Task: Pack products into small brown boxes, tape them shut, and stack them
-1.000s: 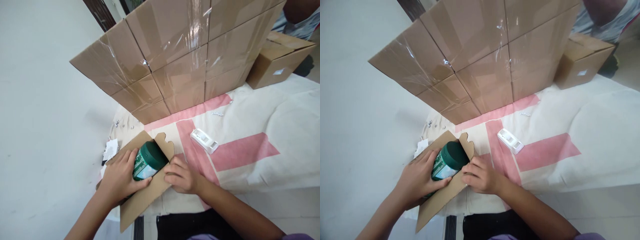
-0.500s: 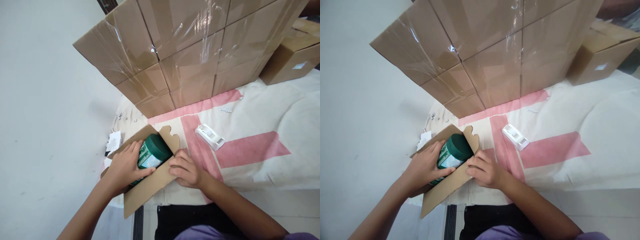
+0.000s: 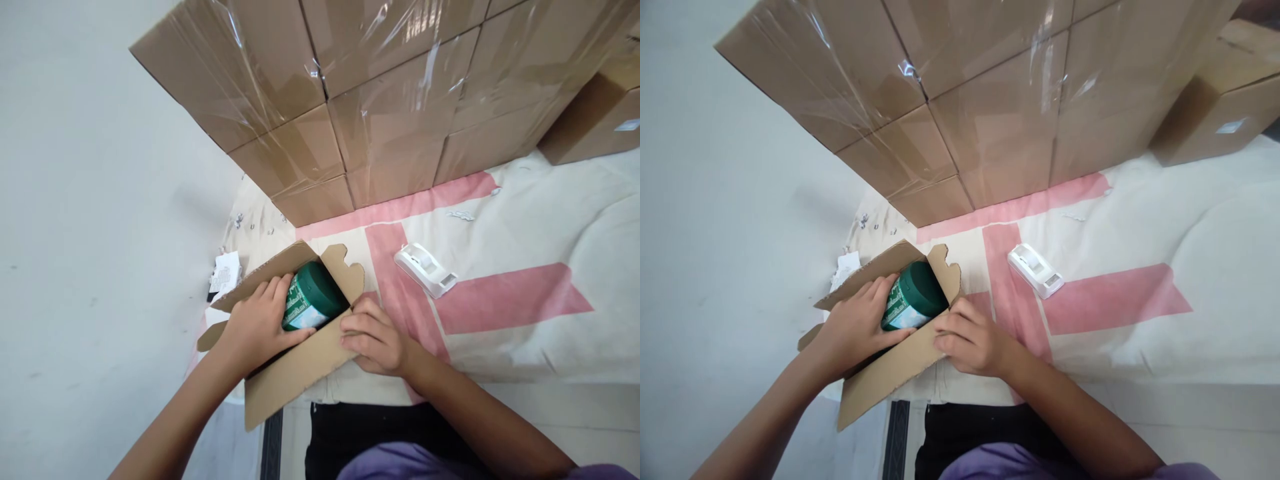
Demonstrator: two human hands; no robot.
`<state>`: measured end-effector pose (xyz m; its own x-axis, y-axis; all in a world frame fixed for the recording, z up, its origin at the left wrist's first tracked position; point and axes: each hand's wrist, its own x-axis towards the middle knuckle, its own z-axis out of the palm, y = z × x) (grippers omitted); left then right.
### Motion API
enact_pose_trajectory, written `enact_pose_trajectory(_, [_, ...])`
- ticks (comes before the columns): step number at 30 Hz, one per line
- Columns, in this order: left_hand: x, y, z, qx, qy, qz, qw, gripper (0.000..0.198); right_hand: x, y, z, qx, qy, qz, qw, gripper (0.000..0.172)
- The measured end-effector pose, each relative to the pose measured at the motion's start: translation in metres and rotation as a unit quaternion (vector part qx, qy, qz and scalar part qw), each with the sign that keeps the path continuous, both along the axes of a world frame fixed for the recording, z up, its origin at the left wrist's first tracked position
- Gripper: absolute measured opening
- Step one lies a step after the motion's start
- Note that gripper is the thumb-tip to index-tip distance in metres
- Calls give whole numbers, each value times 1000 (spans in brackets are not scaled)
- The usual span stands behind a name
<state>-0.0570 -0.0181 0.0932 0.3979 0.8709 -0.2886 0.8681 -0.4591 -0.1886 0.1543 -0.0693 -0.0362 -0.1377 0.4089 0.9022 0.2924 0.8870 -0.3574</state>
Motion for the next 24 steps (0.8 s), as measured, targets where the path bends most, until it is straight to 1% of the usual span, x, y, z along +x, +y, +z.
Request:
enact_pose_trajectory(3, [2,0,-5,8,6,-9,1000,89,-1,0,0,-1,6,4,1000,15])
enact_pose_trajectory(6, [2,0,-13,13,15,-22,1000,85,-1,0,3,0,11,4,1000,17])
enact_pose_trajectory(12, [-2,2,-30,15,21,-69,997,78,-1,-1,10,-3,10,-2,1000,19])
enact_pose_trajectory(17, [1,4,-33,19,43,-85,995,76,-1,-3,4,-20,1,3,1000,19])
enact_pose_trajectory(20, [3,6,-33,23,58,-97,993,75,0,-2,2,-17,-7,2,1000,18])
enact_pose_trajectory(24, [3,7,-39,33,39,-109,993,76,2,0,4,-15,-6,-6,1000,15])
